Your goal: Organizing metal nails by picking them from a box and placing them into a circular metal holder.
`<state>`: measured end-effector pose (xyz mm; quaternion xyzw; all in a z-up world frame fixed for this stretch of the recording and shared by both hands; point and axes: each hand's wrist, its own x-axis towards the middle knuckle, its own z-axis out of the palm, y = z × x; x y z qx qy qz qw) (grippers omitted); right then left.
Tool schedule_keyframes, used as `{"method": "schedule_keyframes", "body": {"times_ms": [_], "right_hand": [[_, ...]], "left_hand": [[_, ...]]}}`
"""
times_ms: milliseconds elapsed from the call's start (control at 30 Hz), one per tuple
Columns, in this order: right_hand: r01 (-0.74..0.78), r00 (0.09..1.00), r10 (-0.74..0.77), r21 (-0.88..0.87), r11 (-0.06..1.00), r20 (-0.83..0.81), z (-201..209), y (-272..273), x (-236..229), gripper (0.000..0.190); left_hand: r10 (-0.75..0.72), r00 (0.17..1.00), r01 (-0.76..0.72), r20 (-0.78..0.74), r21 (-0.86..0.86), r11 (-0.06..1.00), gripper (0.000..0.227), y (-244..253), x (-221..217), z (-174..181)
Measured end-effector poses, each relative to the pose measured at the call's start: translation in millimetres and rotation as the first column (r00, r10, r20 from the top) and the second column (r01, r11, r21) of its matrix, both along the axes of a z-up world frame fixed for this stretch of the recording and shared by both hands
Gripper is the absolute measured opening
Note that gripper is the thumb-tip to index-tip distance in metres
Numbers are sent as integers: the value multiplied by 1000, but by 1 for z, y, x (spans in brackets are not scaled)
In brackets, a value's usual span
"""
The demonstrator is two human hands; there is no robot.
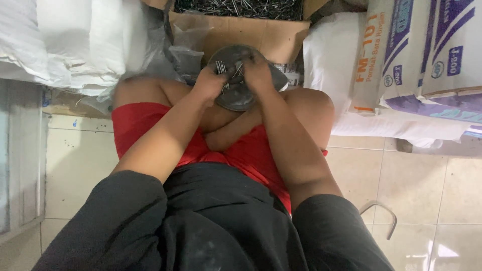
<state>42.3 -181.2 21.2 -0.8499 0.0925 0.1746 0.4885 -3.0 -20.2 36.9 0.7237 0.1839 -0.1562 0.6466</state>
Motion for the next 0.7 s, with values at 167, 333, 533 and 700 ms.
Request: {"method": "schedule_keyframes", "body": {"times_ms": [167,333,533,700], "right_hand": [[243,947,-297,331,912,120,-16,-23,18,34],[386,919,-322,690,612,-229,-19,-27,33,33],[585,811,-255,724,365,-527,10,-10,36,37],[607,794,-284,718,340,-538,-16,-18,44,26]], "left_hand": [[36,999,-44,-41,-222,974,31,13,10,-32],[68,984,-112,-167,-272,956,23,13,23,-43],[-233,947,185,222,217,959,43,-1,27,-47],[-287,839,145,463,319,937,61,-12,29,-57]]}}
